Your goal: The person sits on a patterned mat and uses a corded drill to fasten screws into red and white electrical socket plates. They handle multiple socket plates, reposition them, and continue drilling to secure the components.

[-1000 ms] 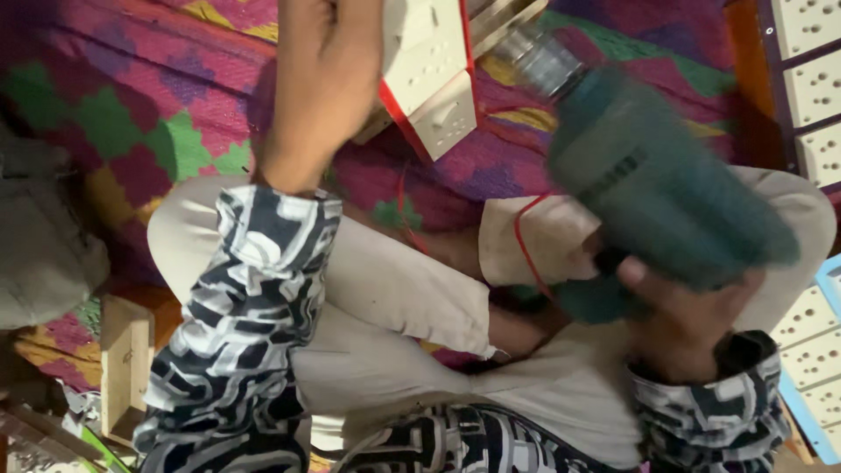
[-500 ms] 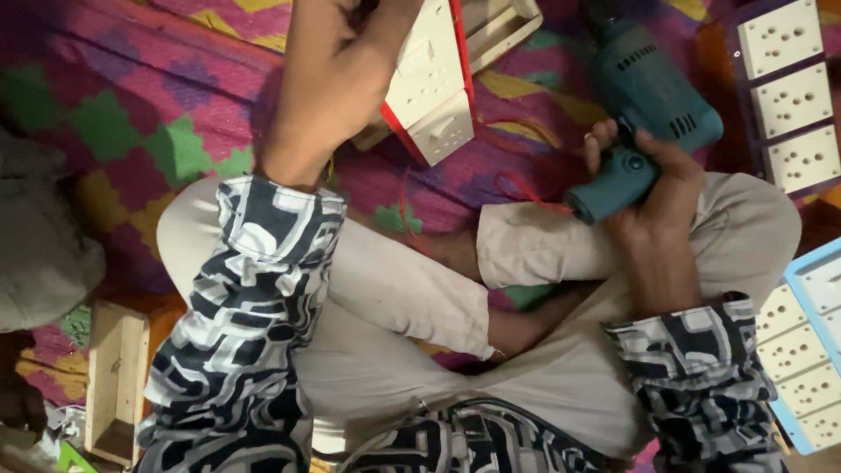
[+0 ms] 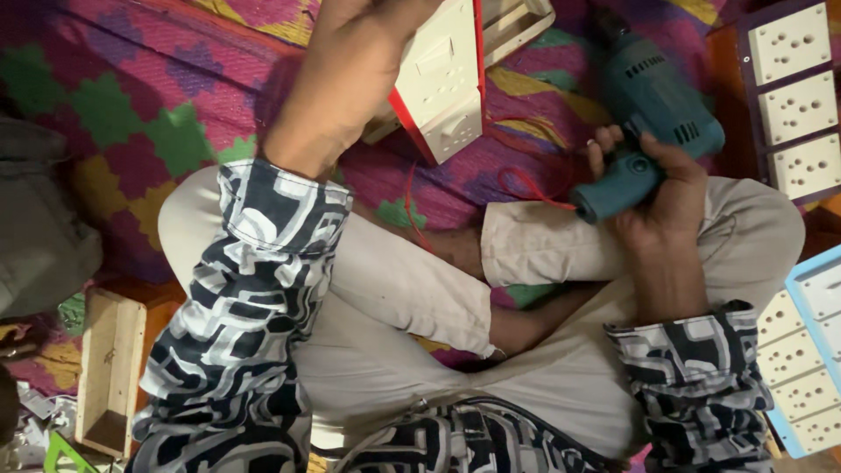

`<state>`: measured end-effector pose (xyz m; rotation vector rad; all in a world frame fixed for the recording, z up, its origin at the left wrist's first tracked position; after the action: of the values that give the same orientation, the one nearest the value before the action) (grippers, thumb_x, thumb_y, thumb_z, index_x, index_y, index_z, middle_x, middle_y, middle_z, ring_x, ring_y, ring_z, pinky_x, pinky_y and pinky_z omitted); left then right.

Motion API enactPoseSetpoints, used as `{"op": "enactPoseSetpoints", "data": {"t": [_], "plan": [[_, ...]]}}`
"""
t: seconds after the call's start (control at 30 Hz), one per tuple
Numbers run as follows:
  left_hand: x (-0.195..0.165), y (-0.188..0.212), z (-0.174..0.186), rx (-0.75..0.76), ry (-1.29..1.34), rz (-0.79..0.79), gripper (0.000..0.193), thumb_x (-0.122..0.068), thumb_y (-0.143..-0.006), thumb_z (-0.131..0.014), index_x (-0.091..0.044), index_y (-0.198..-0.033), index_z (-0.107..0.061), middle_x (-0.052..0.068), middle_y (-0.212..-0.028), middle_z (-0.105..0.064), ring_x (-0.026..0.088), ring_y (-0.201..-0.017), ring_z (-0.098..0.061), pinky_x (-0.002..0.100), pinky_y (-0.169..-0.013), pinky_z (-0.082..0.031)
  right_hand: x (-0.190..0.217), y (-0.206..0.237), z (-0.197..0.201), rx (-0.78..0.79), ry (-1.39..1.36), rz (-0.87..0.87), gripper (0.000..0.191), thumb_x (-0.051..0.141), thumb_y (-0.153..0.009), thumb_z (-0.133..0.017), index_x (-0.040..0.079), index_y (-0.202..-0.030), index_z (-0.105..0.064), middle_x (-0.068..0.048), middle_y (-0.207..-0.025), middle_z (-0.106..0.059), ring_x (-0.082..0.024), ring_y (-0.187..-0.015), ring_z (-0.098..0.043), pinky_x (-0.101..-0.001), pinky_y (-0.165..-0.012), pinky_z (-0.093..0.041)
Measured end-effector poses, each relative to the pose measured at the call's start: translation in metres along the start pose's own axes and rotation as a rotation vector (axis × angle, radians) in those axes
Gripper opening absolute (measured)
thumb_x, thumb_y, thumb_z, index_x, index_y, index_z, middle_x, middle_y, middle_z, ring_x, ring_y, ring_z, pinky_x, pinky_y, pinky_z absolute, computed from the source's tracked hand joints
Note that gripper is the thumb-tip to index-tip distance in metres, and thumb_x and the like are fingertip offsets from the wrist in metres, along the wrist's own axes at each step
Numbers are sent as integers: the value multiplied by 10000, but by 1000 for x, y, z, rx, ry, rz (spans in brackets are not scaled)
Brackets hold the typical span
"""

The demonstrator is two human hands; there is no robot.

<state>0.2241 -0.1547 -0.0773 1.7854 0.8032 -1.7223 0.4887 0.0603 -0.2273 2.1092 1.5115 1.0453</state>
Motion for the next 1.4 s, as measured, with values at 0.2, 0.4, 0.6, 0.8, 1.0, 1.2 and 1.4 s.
{"op": "enactPoseSetpoints", "data": {"t": [0.2, 0.4, 0.6, 0.8, 1.0, 1.2, 1.4], "plan": [[-2, 7, -6, 45, 20, 92, 215, -219, -1067, -616, -13, -1094, -672, -29, -899, -657, 76, -800, -605, 278, -713, -474, 7, 3, 7, -129, 412, 173, 258, 41, -934, -670, 56, -1185, -612, -64, -1056, -680, -237, -925, -693, -444, -825, -582], [-13, 8, -17, 75, 96, 41, 198, -165, -1136, -584, 2, -1049, -645, -23, -858, -588, 65, -769, -544, 266, -724, -450, 12, 62, -69, -151, 1690, 573, 418, 186, -952, -825, -42, -1244, -631, -129, -959, -699, -260, -807, -682, -411, -714, -527], [-25, 19, -46, 157, 134, 50, 151, -145, -1149, -518, -18, -1176, -594, -20, -1024, -659, 77, -929, -626, 240, -833, -513, -32, 121, -192, 409, 1494, 1181, 566, 163, -949, -928, -7, -1328, -544, -150, -1199, -620, -286, -1082, -682, -343, -946, -586], [-32, 27, -59, 167, 157, -42, 273, -172, -1214, -456, -32, -1422, -563, 31, -1274, -647, 94, -1186, -620, 251, -1086, -493, -41, 107, -228, 500, 1294, 1141, 570, 96, -946, -933, 27, -1321, -509, -104, -1269, -572, -206, -1143, -691, -301, -976, -623], [-20, 27, -67, 197, 128, -22, 307, -219, -1254, -458, -19, -1480, -513, 41, -1338, -644, 97, -1202, -589, 257, -1096, -477, -34, 102, -227, 503, 1387, 1203, 728, 87, -915, -1003, 14, -1393, -458, -109, -1324, -466, -203, -1215, -585, -281, -995, -599], [-24, 25, -67, 203, 137, -49, 304, -217, -1227, -446, -26, -1458, -496, 11, -1326, -622, 77, -1207, -591, 249, -1101, -477, -38, 96, -219, 572, 1257, 1118, 674, 45, -982, -954, 17, -1431, -452, -91, -1402, -439, -168, -1252, -567, -286, -1075, -568], [-21, 26, -65, 155, 225, -10, 216, -166, -1249, -459, -12, -1368, -551, 0, -1199, -615, 54, -1049, -538, 235, -975, -463, -38, 94, -219, 594, 1237, 1124, 654, 23, -941, -918, 8, -1420, -473, -106, -1388, -457, -175, -1238, -623, -284, -1079, -580]]}}
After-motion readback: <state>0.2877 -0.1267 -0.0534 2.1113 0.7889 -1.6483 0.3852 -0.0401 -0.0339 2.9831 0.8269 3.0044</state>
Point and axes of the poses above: each hand's wrist, its own y-axis away from the middle knuckle, its own z-axis out of the back of the hand, x = y × z, the point moved 8 cm from there along -y, towards the middle knuckle
